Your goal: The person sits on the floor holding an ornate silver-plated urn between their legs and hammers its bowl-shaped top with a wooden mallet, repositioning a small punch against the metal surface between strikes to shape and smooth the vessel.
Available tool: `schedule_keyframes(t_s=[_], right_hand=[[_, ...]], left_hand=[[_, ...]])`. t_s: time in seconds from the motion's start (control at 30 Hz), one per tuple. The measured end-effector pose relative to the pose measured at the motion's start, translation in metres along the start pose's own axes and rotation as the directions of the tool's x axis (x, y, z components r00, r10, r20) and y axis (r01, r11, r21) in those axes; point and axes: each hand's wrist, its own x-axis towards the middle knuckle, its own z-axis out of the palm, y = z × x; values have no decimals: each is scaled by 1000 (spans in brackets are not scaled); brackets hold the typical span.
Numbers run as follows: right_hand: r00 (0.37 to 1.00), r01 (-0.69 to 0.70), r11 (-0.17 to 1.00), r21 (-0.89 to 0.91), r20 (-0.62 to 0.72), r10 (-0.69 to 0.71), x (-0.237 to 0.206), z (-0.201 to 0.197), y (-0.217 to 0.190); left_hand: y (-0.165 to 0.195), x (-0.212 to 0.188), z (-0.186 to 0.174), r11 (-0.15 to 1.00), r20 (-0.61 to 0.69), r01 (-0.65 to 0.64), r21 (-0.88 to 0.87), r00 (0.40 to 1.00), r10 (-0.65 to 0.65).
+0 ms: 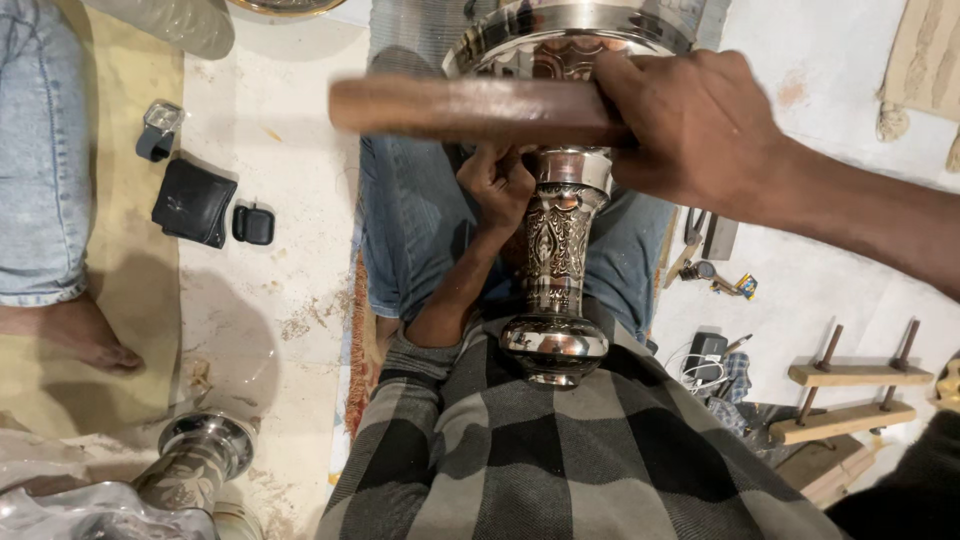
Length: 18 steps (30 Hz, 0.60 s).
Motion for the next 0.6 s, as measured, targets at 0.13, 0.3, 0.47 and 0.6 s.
schedule_keyframes(t_s=[0.13,0.3,0.47,0.6], right_hand=[[993,-19,974,-224,108,44,9,-11,-14],[979,-33,949,-315,181,94,21,-22,-22],[913,-17,904,-427,362,189,19,-25,-21],[997,38,980,-197,-63,-51,13,-14,-17]], left_hand=[[-17,-9,0,960,-26,35,277,999,-29],[-8,-7,2,998,-30,-22,-61,999,20],[4,3,6,996,-93,26,83,995,-19],[0,-1,3,997,-46,83,-2,995,-83]])
